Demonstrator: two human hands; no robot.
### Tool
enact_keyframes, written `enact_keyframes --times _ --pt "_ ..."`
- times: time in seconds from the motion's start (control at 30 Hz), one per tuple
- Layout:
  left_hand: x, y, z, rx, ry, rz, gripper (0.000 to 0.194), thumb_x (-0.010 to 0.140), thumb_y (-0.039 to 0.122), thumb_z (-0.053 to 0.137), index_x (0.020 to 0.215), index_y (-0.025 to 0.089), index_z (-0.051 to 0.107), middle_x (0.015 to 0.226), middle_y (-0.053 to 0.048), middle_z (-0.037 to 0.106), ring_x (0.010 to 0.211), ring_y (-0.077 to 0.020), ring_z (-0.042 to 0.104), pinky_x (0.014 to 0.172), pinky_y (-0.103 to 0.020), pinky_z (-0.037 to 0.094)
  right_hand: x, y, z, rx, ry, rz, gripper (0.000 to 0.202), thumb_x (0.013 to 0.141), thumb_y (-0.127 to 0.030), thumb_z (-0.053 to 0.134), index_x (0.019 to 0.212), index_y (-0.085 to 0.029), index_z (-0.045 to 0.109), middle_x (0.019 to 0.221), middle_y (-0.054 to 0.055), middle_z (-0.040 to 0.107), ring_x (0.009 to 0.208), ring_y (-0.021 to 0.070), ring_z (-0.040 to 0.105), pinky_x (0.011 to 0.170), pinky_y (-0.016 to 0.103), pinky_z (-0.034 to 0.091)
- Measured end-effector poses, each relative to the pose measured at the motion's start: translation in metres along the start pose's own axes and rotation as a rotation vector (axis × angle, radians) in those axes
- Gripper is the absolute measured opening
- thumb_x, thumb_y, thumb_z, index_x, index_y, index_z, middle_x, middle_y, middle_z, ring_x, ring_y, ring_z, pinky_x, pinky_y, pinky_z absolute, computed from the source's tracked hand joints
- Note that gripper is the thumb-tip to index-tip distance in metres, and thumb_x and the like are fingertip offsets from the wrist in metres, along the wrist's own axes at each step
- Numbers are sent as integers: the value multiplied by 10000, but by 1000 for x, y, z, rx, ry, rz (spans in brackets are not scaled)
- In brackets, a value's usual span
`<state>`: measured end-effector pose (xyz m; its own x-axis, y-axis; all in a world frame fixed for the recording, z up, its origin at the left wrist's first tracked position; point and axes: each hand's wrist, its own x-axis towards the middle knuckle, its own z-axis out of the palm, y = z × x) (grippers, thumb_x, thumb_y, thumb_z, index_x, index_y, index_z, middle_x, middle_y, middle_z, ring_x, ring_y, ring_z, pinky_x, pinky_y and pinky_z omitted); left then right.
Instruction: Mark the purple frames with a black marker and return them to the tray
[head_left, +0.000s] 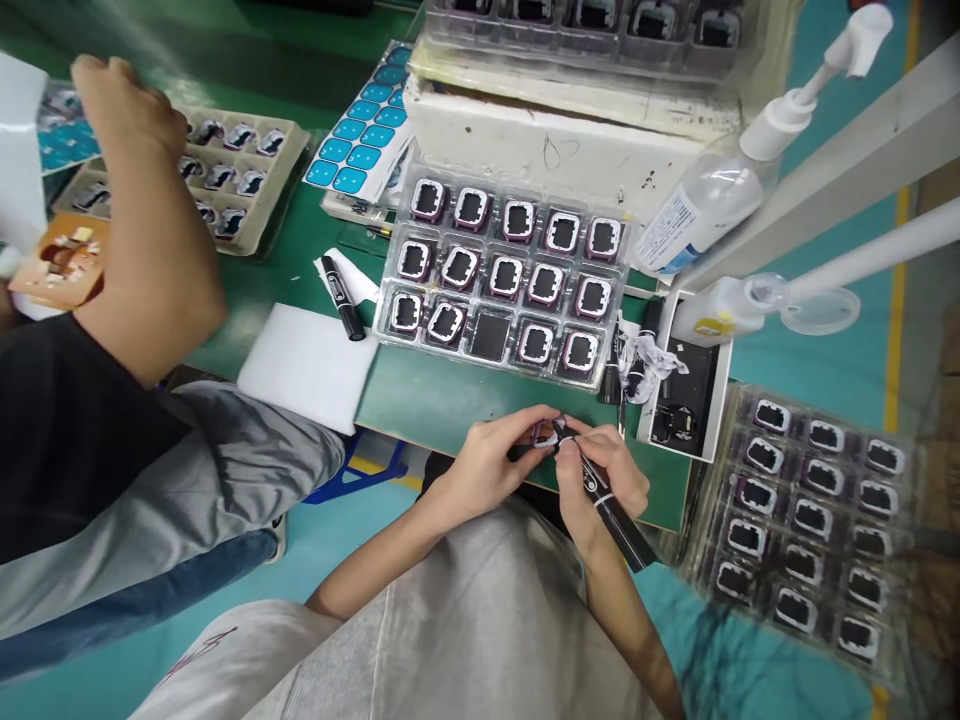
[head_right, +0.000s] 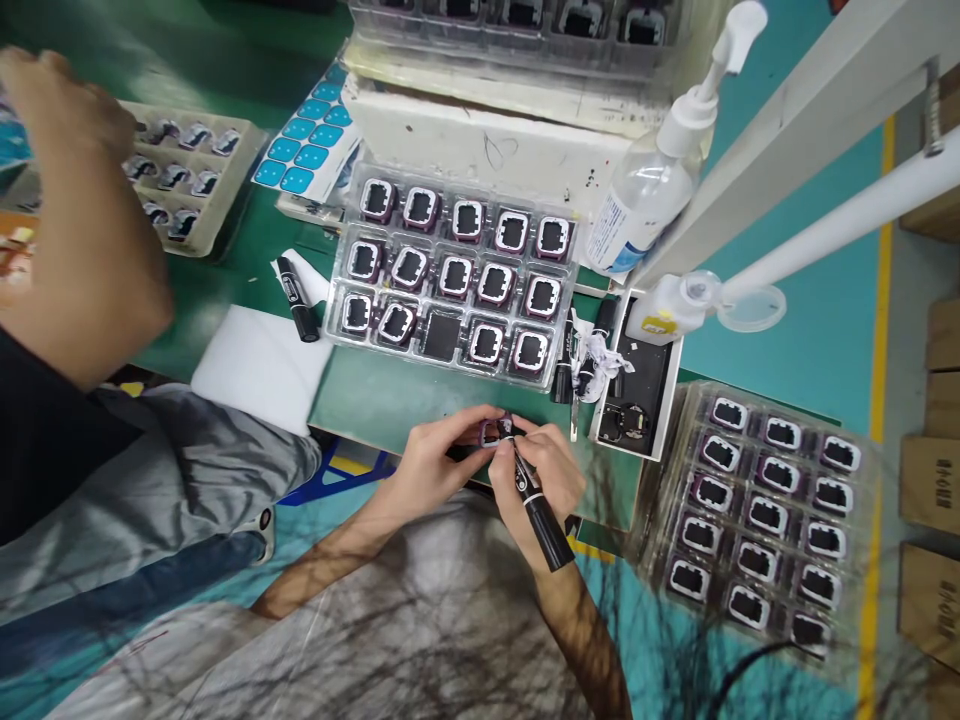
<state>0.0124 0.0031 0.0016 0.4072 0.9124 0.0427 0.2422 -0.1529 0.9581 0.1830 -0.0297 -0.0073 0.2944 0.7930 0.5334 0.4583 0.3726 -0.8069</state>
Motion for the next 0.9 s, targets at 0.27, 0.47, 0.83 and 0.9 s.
enact_keyframes --times 0.27,0.47,0.83,0.9 --pt "1 -2 1 25 48 74 340 1095 203 760 1432 246 765 1268 -72 910 1049 -234 909 939 -296 740 11 -7 2 -31 -18 -188 257 904 -63 778 1050 -272 742 786 -61 707 678 158 707 848 451 833" --pt "2 -2 3 -56 72 57 360 1060 163 785 1415 216 767 1263 -72 908 1059 -221 910 1018 -307 747 11 -6 3 -47 13 -126 265 894 -53 783 1045 -267 738 824 -47 736 815 204 835 755 392 802" --pt "2 0 2 -9 63 76 338 1088 198 760 1425 201 783 1206 -85 907 974 -228 882 914 -308 727 11 -7 2 -66 -2 -133 270 907 -71 776 1051 -295 735 802 -57 739 808 216 856 737 398 799" --pt "2 1 2 -10 64 84 327 1081 176 758 1405 197 788 1170 -77 905 951 -217 876 902 -294 723 10 -7 2 -66 3 -119 253 907 -76 778 1035 -289 731 808 -51 743 826 224 863 721 392 787"
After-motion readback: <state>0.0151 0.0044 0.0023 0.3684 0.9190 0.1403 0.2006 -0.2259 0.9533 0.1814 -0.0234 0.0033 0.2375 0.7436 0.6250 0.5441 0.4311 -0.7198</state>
